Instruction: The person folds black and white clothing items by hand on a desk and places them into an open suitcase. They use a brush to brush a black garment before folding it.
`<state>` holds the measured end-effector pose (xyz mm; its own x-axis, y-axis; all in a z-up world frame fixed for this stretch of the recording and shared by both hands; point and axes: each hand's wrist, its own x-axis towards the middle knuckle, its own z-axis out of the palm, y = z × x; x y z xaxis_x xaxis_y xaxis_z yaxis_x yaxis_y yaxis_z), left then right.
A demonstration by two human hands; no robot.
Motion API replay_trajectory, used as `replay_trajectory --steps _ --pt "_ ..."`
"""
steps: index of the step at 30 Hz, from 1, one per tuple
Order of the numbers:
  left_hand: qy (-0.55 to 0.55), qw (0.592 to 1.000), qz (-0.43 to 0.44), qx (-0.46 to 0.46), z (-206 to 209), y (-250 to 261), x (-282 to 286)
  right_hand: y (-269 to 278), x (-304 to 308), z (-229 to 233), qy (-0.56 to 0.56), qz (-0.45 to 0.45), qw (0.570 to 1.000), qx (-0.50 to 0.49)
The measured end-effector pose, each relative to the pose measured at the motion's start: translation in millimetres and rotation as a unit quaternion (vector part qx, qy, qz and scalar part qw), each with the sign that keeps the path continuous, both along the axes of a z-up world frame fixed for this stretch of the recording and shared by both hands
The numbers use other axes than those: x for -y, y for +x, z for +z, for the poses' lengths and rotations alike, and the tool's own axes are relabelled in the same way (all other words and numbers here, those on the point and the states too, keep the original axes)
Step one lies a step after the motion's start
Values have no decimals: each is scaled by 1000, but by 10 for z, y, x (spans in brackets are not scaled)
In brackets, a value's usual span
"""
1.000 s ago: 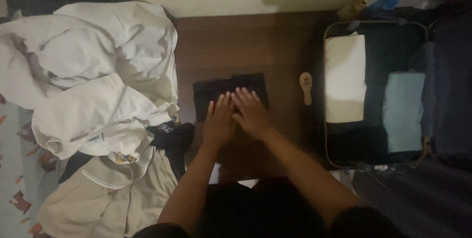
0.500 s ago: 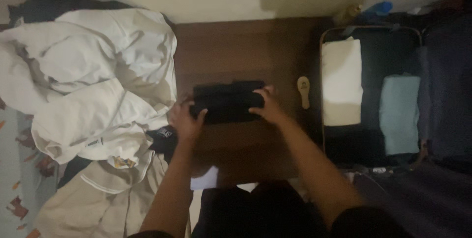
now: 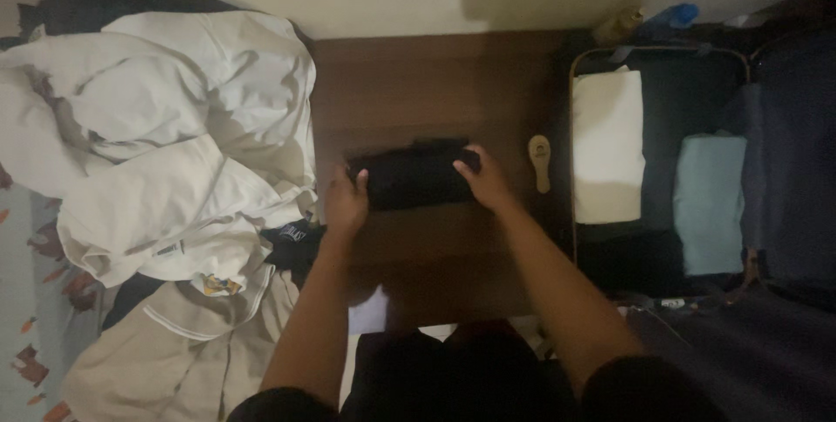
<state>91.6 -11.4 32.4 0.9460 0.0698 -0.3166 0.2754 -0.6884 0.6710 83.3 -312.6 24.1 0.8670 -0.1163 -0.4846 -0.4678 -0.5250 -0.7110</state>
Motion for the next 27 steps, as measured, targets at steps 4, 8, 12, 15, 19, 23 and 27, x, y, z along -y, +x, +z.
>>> replay_trajectory --steps 4,8,12,15,19,23,27 --pt "37 999 25 1 59 -17 82 12 -62 -218 -48 -50 998 12" --pt "76 996 36 -23 -214 -80 128 72 -53 -471 -85 -61 994 37" --pt "182 954 54 232 -585 -309 205 100 -77 -419 -156 -51 984 72" --pt "244 911 8 332 -520 -322 374 155 -178 -283 -148 -58 987 -28" --pt "97 951 -223 192 -49 -374 626 8 -389 -310 -241 28 959 144" --pt "210 929 -229 200 170 -319 676 -256 -501 -46 -220 285 895 263" --pt "181 948 -199 172 350 -282 509 -249 -495 221 -212 281 914 201"
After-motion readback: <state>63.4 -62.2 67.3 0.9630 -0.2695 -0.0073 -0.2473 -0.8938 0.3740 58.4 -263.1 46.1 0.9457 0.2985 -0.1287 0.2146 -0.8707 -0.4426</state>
